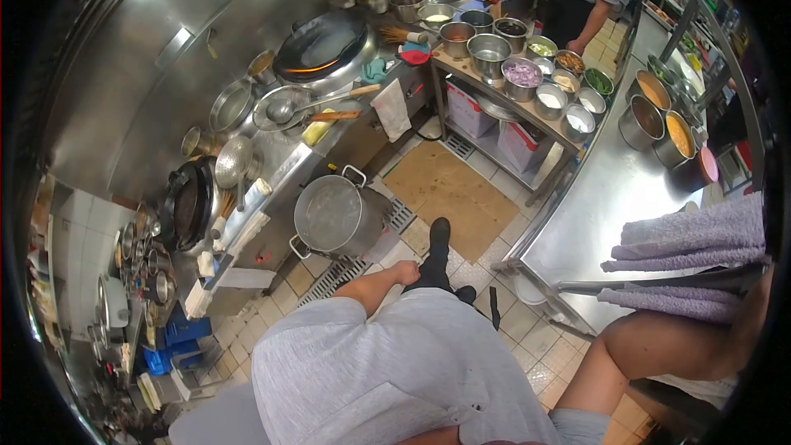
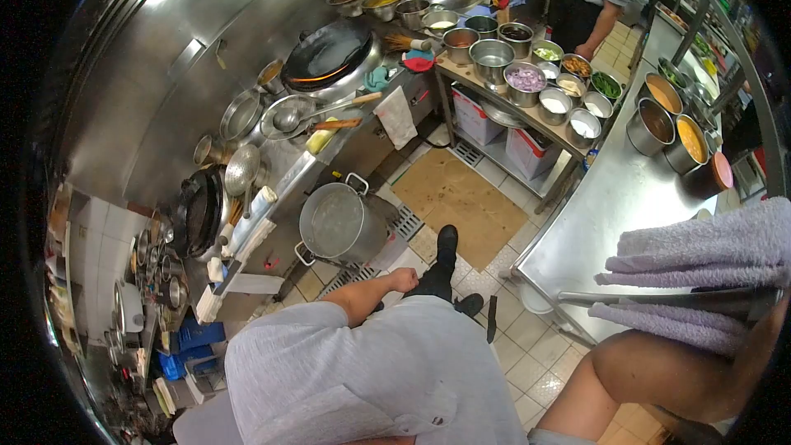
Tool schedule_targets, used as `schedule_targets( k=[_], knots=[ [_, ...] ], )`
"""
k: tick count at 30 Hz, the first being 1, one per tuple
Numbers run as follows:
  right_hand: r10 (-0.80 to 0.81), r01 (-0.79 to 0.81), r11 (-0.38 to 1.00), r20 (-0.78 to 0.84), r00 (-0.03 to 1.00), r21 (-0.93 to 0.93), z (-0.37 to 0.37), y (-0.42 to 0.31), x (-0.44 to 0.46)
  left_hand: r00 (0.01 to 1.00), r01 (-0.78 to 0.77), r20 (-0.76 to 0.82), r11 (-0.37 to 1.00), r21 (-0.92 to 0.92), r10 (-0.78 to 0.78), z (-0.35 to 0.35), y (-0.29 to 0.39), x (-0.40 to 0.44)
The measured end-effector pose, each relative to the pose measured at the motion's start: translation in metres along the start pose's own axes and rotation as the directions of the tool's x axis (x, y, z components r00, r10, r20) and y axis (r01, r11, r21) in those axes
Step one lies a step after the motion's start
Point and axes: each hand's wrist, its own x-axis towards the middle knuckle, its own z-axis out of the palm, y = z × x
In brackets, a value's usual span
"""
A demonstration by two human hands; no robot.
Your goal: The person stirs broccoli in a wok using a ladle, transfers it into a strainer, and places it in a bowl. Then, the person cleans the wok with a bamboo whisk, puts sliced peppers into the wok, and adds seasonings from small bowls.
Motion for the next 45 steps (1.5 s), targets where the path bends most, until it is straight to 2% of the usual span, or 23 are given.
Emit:
schedule_targets(
  k=[4, 7, 10, 13, 16, 19, 22, 25, 31, 37, 45],
  knots=[
    [-0.015, 0.015, 1.0, 0.002, 1.0, -0.009, -0.001, 0.001, -0.001, 1.0, 0.017, 0.017, 1.0, -0.01, -0.017, 0.0, 0.002, 0.0],
    [0.156, -0.156, 0.984, 0.015, 0.988, 0.082, -0.002, -0.007, -0.003, 0.999, 0.043, 0.01, 0.999, 0.01, -0.044, 0.004, -0.001, 0.003],
    [-0.119, 0.114, 0.99, -0.059, 0.991, -0.082, 0.0, 0.01, -0.002, 0.999, 0.04, 0.02, 0.999, 0.019, -0.04, 0.004, -0.001, 0.004],
    [0.078, -0.086, 0.98, -0.05, 0.996, -0.181, -0.003, -0.007, -0.007, 0.998, 0.057, 0.032, 0.998, 0.008, -0.057, -0.001, 0.005, 0.0],
    [0.119, -0.126, 0.977, -0.053, 0.992, -0.173, -0.003, -0.011, -0.008, 0.998, 0.06, 0.033, 0.998, 0.01, -0.06, -0.01, 0.015, -0.007],
    [0.092, -0.099, 0.972, -0.044, 0.995, -0.214, -0.003, -0.012, -0.008, 1.0, 0.011, 0.015, 0.999, 0.049, -0.012, -0.008, 0.012, -0.006],
    [0.083, -0.089, 0.991, -0.053, 0.995, -0.101, -0.002, -0.015, -0.003, 0.999, 0.036, 0.007, 0.999, 0.022, -0.036, -0.009, 0.015, -0.007],
    [0.01, -0.022, 0.981, -0.061, 0.998, -0.195, 0.0, -0.008, -0.005, 0.999, 0.021, 0.026, 0.999, 0.03, -0.022, -0.011, 0.016, -0.007],
    [0.043, -0.055, 0.975, -0.058, 0.997, -0.216, 0.002, -0.012, -0.006, 0.998, 0.059, 0.026, 0.998, -0.019, -0.058, -0.007, 0.011, -0.003],
    [0.04, -0.05, 0.978, -0.051, 0.998, -0.202, 0.002, -0.012, -0.009, 0.997, 0.042, 0.064, 0.999, 0.025, -0.043, -0.006, 0.009, 0.001],
    [0.048, -0.057, 0.98, -0.052, 0.997, -0.19, 0.0, -0.011, -0.012, 0.999, 0.04, 0.011, 0.999, 0.008, -0.04, -0.003, 0.006, 0.003]
  ],
)
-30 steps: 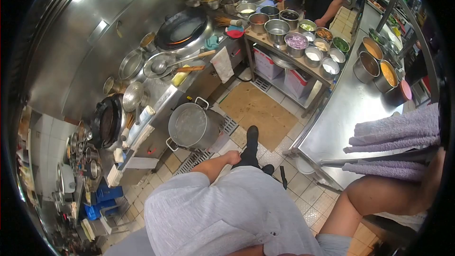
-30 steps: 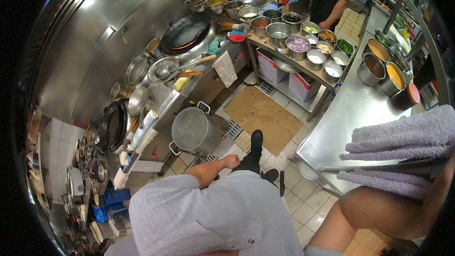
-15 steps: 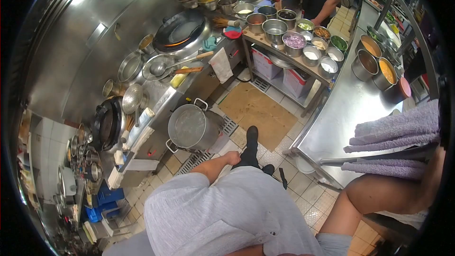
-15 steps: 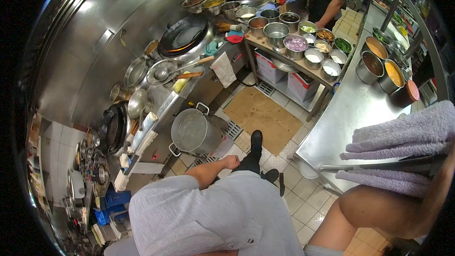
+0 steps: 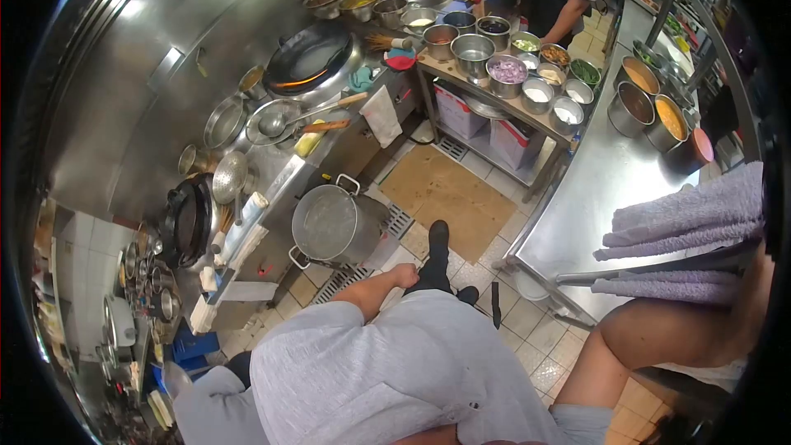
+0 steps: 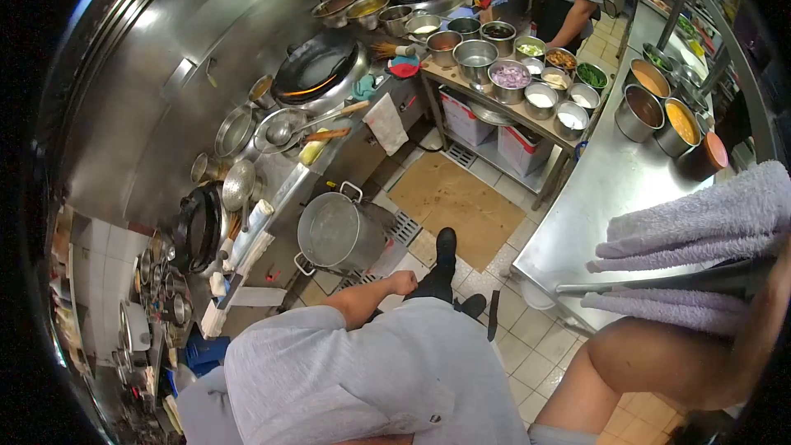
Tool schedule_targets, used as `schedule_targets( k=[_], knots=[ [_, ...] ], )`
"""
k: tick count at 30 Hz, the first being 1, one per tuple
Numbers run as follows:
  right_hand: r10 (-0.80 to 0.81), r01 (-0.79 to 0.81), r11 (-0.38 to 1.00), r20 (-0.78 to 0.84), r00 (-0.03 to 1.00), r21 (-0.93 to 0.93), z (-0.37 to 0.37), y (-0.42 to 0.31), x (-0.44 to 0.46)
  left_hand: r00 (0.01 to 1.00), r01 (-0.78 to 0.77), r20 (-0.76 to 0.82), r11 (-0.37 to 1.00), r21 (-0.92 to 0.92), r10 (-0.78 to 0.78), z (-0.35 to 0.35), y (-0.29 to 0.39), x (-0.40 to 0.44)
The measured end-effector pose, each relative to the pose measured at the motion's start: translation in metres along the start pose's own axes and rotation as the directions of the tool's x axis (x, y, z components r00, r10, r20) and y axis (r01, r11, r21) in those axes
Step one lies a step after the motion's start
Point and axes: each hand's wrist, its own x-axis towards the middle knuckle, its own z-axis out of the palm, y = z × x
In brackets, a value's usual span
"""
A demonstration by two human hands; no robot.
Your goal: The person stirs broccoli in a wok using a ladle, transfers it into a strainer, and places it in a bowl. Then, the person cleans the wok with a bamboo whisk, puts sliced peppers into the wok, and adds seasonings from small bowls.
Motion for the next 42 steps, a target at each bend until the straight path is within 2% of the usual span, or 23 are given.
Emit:
schedule_targets(
  k=[42],
  knots=[
    [-0.013, 0.014, 1.0, -0.019, 1.0, 0.026, -0.006, 0.004, -0.009, 1.0, 0.023, -0.011, 0.999, 0.033, -0.023, 0.005, -0.001, 0.002]
  ],
)
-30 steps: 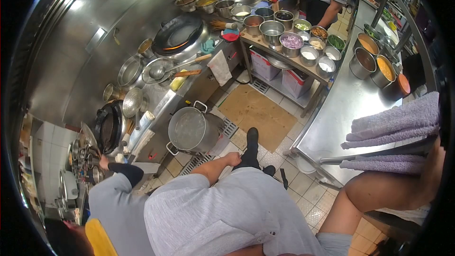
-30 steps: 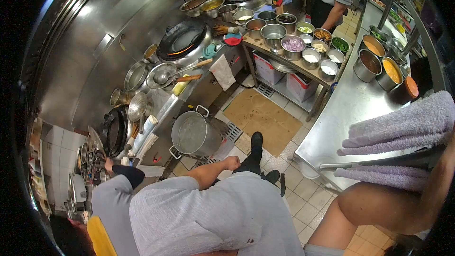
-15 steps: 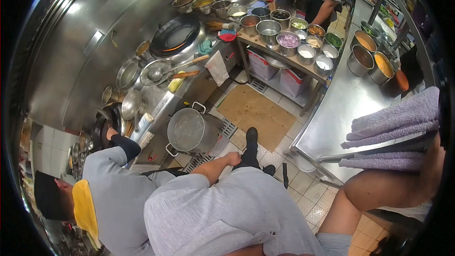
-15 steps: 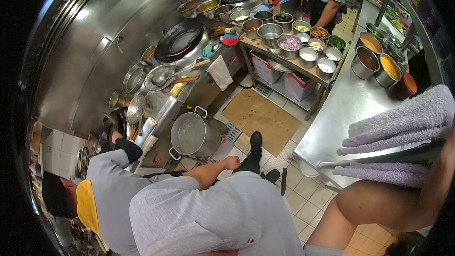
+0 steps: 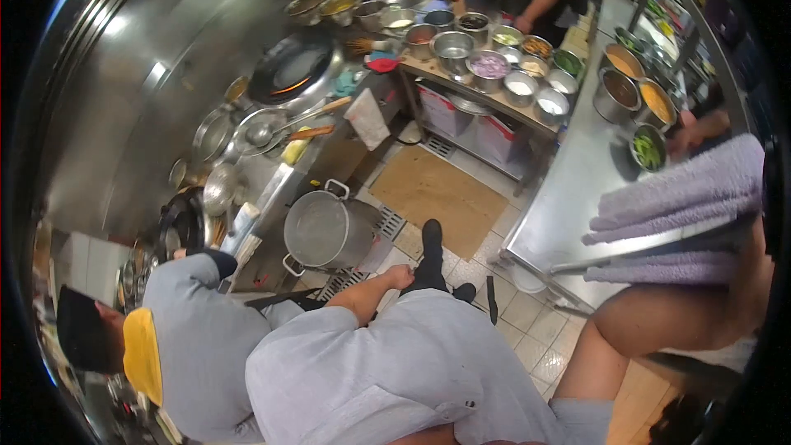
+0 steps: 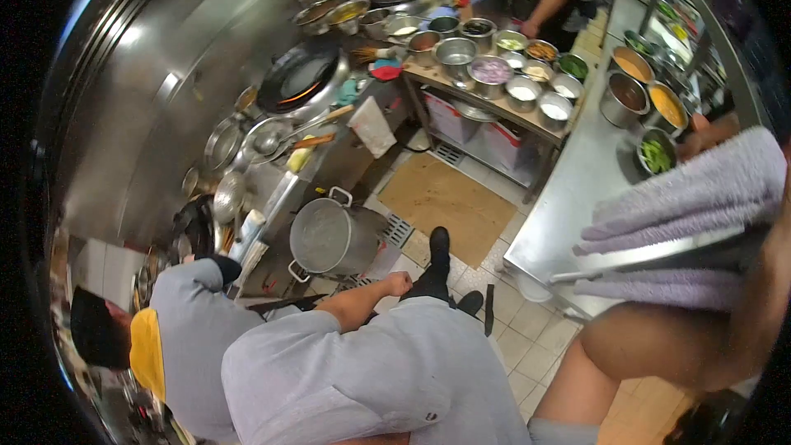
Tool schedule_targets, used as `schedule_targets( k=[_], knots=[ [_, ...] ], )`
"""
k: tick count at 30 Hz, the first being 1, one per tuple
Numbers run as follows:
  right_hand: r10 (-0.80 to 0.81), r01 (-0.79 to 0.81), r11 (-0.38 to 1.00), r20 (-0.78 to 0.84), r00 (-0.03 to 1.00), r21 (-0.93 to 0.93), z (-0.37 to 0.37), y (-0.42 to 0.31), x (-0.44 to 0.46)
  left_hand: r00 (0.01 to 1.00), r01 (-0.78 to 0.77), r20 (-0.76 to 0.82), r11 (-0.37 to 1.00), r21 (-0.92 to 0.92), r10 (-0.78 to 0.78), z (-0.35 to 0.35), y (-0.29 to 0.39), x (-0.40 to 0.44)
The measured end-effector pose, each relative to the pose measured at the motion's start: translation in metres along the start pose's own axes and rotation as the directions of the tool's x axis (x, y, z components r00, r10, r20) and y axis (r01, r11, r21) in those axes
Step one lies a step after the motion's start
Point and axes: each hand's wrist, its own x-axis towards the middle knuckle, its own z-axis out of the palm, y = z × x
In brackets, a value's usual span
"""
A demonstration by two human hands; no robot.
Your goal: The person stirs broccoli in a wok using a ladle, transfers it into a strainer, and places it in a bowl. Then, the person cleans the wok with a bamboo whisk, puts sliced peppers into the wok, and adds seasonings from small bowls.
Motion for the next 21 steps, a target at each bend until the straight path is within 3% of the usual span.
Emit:
schedule_targets(
  k=[3, 8, 9, 10, 12, 14, 16, 20, 21],
  knots=[
    [-0.03, 0.03, 1.0, -0.013, 0.999, -0.005, 0.002, -0.001, 0.001, 0.999, 0.022, 0.032, 1.0, -0.003, -0.022, -0.014, 0.019, -0.01],
    [-0.055, 0.055, 0.997, -0.001, 0.998, -0.047, 0.001, 0.008, -0.004, 0.999, 0.014, 0.032, 0.996, -0.09, -0.011, 0.008, -0.008, 0.017],
    [-0.053, 0.054, 0.997, 0.007, 0.999, -0.054, 0.001, 0.011, -0.004, 0.992, -0.123, -0.038, 0.984, -0.125, 0.119, 0.018, -0.023, 0.031],
    [-0.056, 0.057, 0.996, 0.017, 0.998, -0.066, -0.001, 0.014, -0.005, 0.995, -0.1, -0.038, 0.98, -0.174, 0.095, 0.009, -0.01, 0.032],
    [-0.048, 0.051, 0.994, 0.042, 0.998, -0.092, -0.003, 0.021, -0.007, 0.999, -0.047, -0.03, 0.961, -0.273, 0.041, -0.046, 0.068, 0.024],
    [-0.05, 0.059, 0.991, 0.072, 0.996, -0.121, -0.006, 0.028, -0.008, 0.995, -0.091, 0.0, 0.861, -0.501, 0.105, -0.06, 0.104, 0.06],
    [-0.051, 0.066, 0.987, 0.102, 0.993, -0.147, -0.01, 0.035, -0.01, 0.977, -0.213, -0.146, 0.763, -0.611, 0.155, -0.061, 0.147, 0.109],
    [-0.038, 0.072, 0.976, 0.163, 0.986, -0.205, -0.016, 0.045, -0.013, 0.897, -0.273, -0.076, 0.41, -0.87, 0.436, -0.116, 0.306, 0.167],
    [-0.034, 0.074, 0.973, 0.181, 0.983, -0.218, -0.017, 0.046, -0.013, 0.863, -0.294, -0.061, 0.401, -0.868, 0.502, -0.138, 0.352, 0.171]
  ],
)
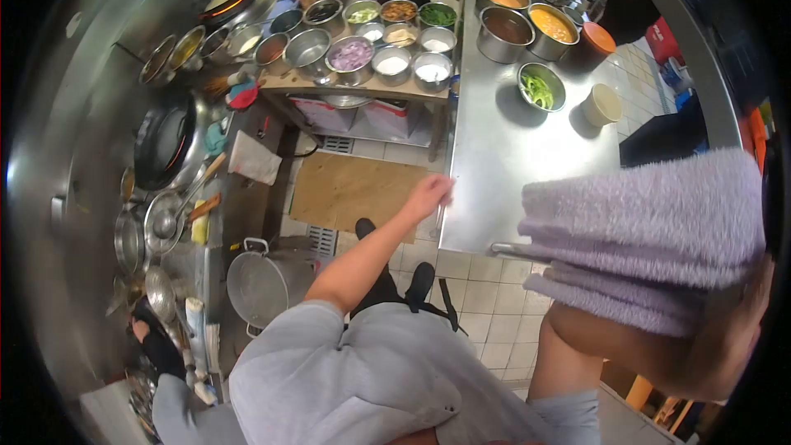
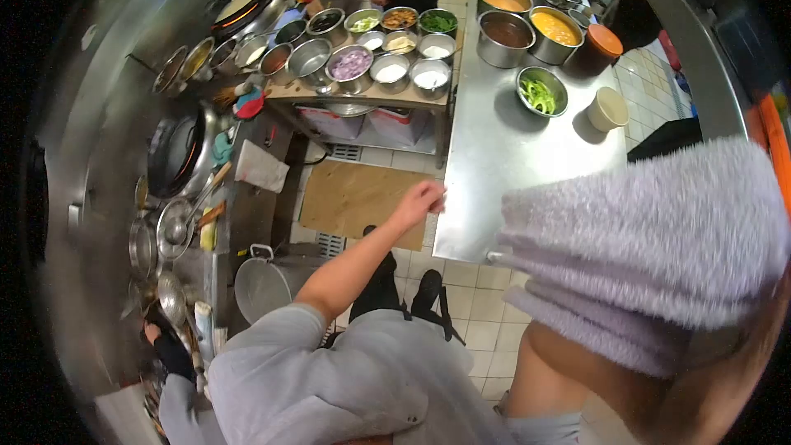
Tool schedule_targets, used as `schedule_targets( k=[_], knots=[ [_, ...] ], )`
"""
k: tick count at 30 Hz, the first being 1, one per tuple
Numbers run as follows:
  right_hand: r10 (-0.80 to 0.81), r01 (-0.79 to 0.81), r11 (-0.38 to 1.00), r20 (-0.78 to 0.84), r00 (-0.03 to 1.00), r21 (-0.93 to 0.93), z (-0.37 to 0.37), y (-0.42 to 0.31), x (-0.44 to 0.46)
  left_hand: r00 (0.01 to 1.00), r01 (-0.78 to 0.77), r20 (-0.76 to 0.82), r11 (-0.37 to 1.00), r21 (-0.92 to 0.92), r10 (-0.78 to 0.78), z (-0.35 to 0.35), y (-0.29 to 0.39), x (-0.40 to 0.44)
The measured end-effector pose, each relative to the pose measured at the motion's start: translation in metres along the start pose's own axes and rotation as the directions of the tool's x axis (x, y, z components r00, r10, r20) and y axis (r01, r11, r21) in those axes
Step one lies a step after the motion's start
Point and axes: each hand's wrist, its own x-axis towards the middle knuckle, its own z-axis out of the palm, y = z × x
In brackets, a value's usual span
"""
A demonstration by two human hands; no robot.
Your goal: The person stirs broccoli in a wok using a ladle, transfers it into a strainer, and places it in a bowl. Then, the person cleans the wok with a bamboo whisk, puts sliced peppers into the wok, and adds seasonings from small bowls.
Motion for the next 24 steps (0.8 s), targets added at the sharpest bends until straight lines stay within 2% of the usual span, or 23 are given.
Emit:
schedule_targets(
  k=[1, 2, 5, 8, 10, 12, 15, 19, 22, 24],
  knots=[
    [0.003, -0.003, 1.0, 0.014, 1.0, -0.012, 0.001, 0.001, -0.001, 0.997, -0.024, 0.073, 1.0, 0.0, 0.024, 0.022, 0.035, 0.026],
    [0.003, -0.002, 1.0, 0.028, 1.0, -0.03, 0.002, 0.003, -0.001, 0.997, 0.027, 0.072, 0.998, -0.056, -0.023, 0.042, 0.054, 0.056],
    [0.007, -0.003, 0.998, 0.067, 0.998, -0.069, 0.006, 0.005, 0.0, 0.983, 0.152, 0.132, 0.973, -0.173, -0.13, 0.083, 0.069, 0.161],
    [0.029, -0.017, 0.994, 0.107, 0.994, -0.11, 0.011, 0.003, 0.001, 0.974, 0.224, 0.042, 0.912, -0.343, -0.223, 0.119, 0.067, 0.239],
    [0.051, -0.033, 0.99, 0.133, 0.99, -0.136, 0.014, 0.004, 0.003, 0.959, 0.275, 0.02, 0.919, -0.283, -0.281, 0.134, 0.068, 0.27],
    [0.069, -0.047, 0.987, 0.142, 0.988, -0.154, 0.012, 0.004, 0.005, 0.951, 0.275, -0.069, 0.928, -0.25, -0.3, 0.15, 0.065, 0.29],
    [0.088, -0.063, 0.985, 0.145, 0.986, -0.163, 0.011, 0.004, 0.005, 0.977, 0.176, -0.082, 0.959, -0.223, -0.198, 0.151, 0.049, 0.303],
    [0.077, -0.057, 0.986, 0.126, 0.989, -0.155, 0.008, 0.005, 0.005, 0.966, 0.199, -0.133, 0.966, -0.168, -0.222, 0.146, 0.047, 0.299],
    [0.051, -0.034, 0.99, 0.122, 0.991, -0.138, 0.007, 0.002, 0.005, 0.951, 0.303, 0.023, 0.915, -0.266, -0.308, 0.154, 0.063, 0.303],
    [0.04, -0.025, 0.992, 0.117, 0.992, -0.126, 0.006, 0.001, 0.002, 0.95, 0.3, -0.029, 0.935, -0.192, -0.311, 0.166, 0.072, 0.312]
  ],
)
